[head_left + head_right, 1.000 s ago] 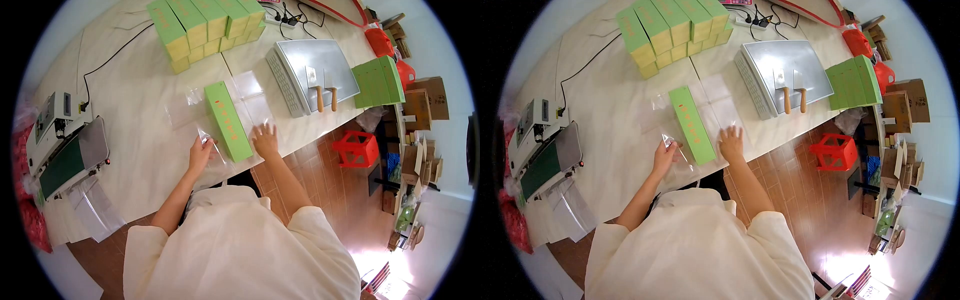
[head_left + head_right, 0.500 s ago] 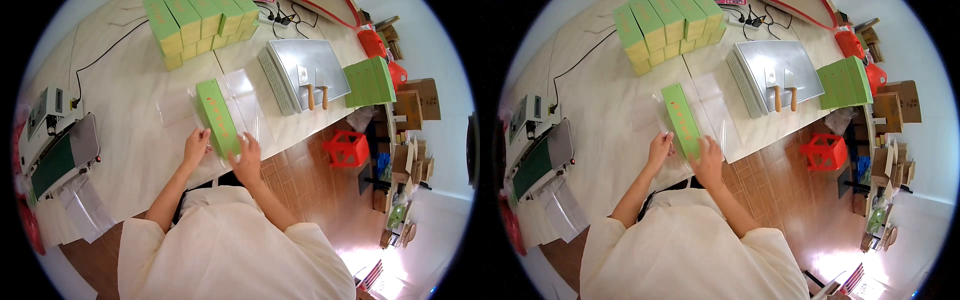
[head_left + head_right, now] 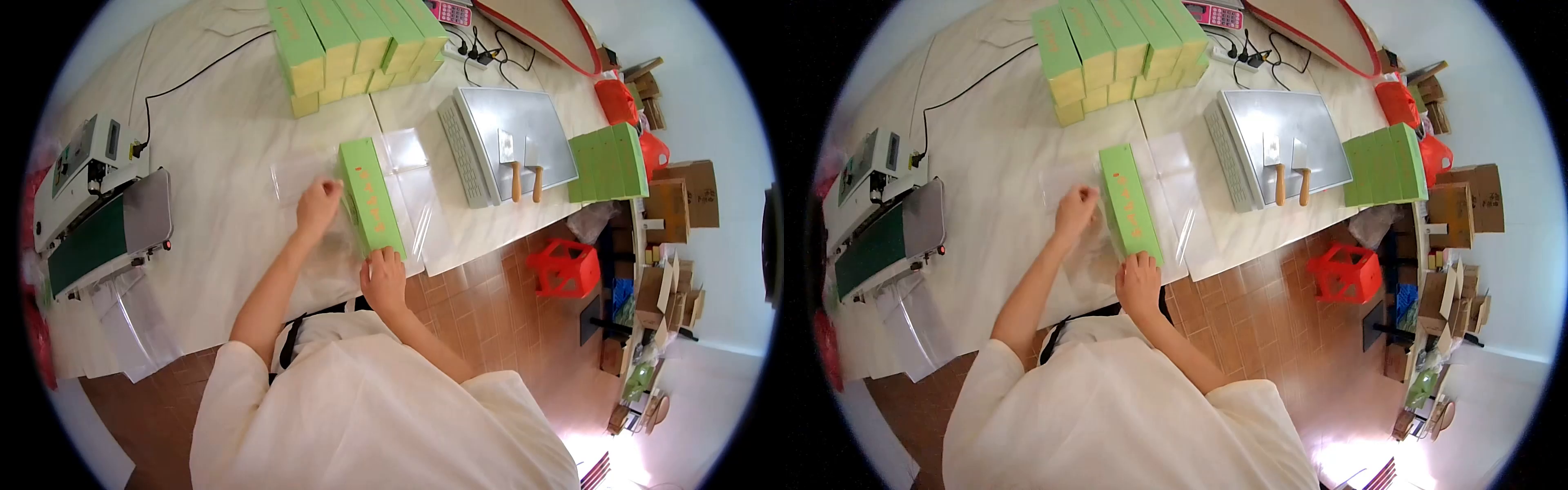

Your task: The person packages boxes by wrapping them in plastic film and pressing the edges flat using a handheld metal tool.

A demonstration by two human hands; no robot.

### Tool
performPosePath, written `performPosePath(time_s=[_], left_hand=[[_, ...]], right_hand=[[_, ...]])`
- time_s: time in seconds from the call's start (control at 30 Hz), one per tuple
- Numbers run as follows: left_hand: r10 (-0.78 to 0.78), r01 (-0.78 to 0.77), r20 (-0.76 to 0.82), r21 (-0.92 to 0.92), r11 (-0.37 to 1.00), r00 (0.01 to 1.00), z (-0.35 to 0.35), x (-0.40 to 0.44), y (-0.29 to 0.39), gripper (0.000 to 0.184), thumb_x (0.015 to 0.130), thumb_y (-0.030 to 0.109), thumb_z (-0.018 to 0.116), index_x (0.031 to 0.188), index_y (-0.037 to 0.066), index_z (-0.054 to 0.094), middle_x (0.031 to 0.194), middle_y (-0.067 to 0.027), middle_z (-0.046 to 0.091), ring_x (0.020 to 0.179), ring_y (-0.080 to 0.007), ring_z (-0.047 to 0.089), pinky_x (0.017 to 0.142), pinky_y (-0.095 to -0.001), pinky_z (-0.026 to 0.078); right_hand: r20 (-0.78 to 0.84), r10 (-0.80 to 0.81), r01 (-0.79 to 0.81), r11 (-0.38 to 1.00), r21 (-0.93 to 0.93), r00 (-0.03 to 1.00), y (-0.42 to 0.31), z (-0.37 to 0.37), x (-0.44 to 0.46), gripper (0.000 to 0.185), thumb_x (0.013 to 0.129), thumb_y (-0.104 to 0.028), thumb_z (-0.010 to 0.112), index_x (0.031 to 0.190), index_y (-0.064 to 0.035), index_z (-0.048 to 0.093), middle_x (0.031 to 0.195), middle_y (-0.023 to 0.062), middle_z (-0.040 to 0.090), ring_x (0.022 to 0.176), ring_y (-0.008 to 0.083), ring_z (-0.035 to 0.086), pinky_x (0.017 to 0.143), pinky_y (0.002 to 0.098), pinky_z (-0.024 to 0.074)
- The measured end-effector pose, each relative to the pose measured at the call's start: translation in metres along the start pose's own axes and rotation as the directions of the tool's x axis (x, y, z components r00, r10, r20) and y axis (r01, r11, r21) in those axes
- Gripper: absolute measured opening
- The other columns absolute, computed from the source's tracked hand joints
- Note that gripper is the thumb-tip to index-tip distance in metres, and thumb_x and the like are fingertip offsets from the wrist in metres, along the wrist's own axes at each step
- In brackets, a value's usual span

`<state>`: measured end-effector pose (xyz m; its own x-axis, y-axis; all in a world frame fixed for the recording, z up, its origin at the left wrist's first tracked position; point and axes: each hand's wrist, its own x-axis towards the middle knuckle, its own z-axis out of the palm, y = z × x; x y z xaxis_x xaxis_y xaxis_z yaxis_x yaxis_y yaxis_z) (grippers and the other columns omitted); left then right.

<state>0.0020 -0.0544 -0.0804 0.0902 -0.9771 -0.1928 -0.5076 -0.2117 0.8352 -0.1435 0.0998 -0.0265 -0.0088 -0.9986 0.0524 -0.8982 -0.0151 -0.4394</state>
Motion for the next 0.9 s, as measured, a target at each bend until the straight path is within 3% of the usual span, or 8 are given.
performPosePath(time_s=[0.07,0.17,0.23,0.37,0.43,0.57,0.73,0.9], left_hand=[[-0.021,0.019,-0.042,-0.042,0.999,0.999,-0.007,0.034,-0.003,0.03,0.094,0.031,0.06,0.102,0.002,0.058,0.075,-0.0088,0.065,0.048,-0.0187,0.061,0.054,-0.0346,0.05],[-0.127,0.13,0.032,-0.129,0.983,0.991,-0.025,0.058,0.02,0.032,0.094,0.028,0.059,0.115,0.004,0.053,0.079,-0.0083,0.065,0.058,-0.0193,0.064,0.061,-0.0354,0.051],[0.112,-0.112,-0.012,0.057,0.992,0.994,-0.026,0.067,0.031,0.032,0.094,0.022,0.059,0.119,0.006,0.05,0.081,-0.0078,0.065,0.071,-0.0211,0.066,0.068,-0.0353,0.051],[0.145,-0.139,0.068,-0.093,0.986,0.987,-0.018,0.062,0.054,0.036,0.093,0.016,0.058,0.126,0.009,0.047,0.089,-0.0081,0.066,0.084,-0.0226,0.065,0.077,-0.0359,0.051],[0.22,-0.232,-0.076,-0.266,0.936,0.973,-0.013,0.057,0.053,0.04,0.094,0.014,0.057,0.131,0.008,0.044,0.101,-0.0089,0.065,0.087,-0.0217,0.064,0.081,-0.036,0.05],[0.184,-0.227,-0.201,-0.221,0.948,0.962,0.015,0.044,0.012,0.046,0.095,0.016,0.058,0.135,0.005,0.039,0.114,-0.0136,0.061,0.099,-0.0228,0.063,0.089,-0.036,0.05],[-0.005,0.027,0.06,-0.362,0.932,0.998,0.036,-0.001,0.007,0.073,0.09,0.03,0.066,0.142,-0.005,0.029,0.131,-0.023,0.054,0.117,-0.0329,0.058,0.1,-0.0408,0.046],[-0.03,0.059,0.113,-0.256,0.965,0.993,0.042,-0.004,0.005,0.077,0.092,0.039,0.061,0.145,-0.006,0.027,0.135,-0.027,0.051,0.124,-0.0374,0.053,0.103,-0.0428,0.043]], right_hand=[[-0.035,-0.028,0.029,0.999,0.029,0.999,0.005,0.001,-0.004,0.015,0.083,-0.012,0.066,0.089,-0.0038,0.055,0.09,0.0141,0.053,0.085,0.0328,0.054,0.071,0.0438,0.0431],[-0.085,-0.031,0.039,0.996,0.085,0.996,0.008,-0.001,-0.009,0.011,0.085,-0.01,0.065,0.087,-0.0035,0.055,0.089,0.0144,0.053,0.084,0.0336,0.054,0.071,0.0444,0.0439],[-0.098,-0.013,0.024,0.994,0.108,0.995,0.013,-0.004,-0.008,0.011,0.086,-0.009,0.064,0.086,-0.0032,0.055,0.088,0.0148,0.053,0.083,0.0341,0.054,0.07,0.0446,0.0443],[-0.126,0.095,-0.072,0.981,0.178,0.987,0.024,-0.003,-0.011,0.013,0.089,-0.011,0.065,0.086,-0.0018,0.055,0.088,0.0157,0.052,0.079,0.0354,0.056,0.066,0.045,0.0445],[-0.155,0.101,-0.076,0.984,0.162,0.983,0.027,-0.004,-0.01,0.014,0.089,-0.011,0.065,0.086,-0.0014,0.055,0.088,0.016,0.052,0.077,0.0359,0.056,0.065,0.0453,0.0443],[-0.119,0.144,-0.119,0.973,0.197,0.982,0.026,-0.006,-0.01,0.015,0.09,-0.012,0.064,0.085,-0.0011,0.055,0.089,0.0159,0.051,0.077,0.0359,0.056,0.065,0.045,0.0452],[-0.093,0.142,-0.115,0.962,0.248,0.986,0.032,-0.008,-0.007,0.013,0.09,-0.009,0.064,0.085,-0.0007,0.056,0.085,0.0143,0.052,0.074,0.0336,0.055,0.065,0.0424,0.0446],[-0.065,0.069,-0.052,0.972,0.228,0.996,0.035,-0.015,-0.003,0.012,0.089,-0.006,0.063,0.082,-0.0005,0.055,0.083,0.0138,0.051,0.069,0.0315,0.054,0.06,0.0416,0.0436]])
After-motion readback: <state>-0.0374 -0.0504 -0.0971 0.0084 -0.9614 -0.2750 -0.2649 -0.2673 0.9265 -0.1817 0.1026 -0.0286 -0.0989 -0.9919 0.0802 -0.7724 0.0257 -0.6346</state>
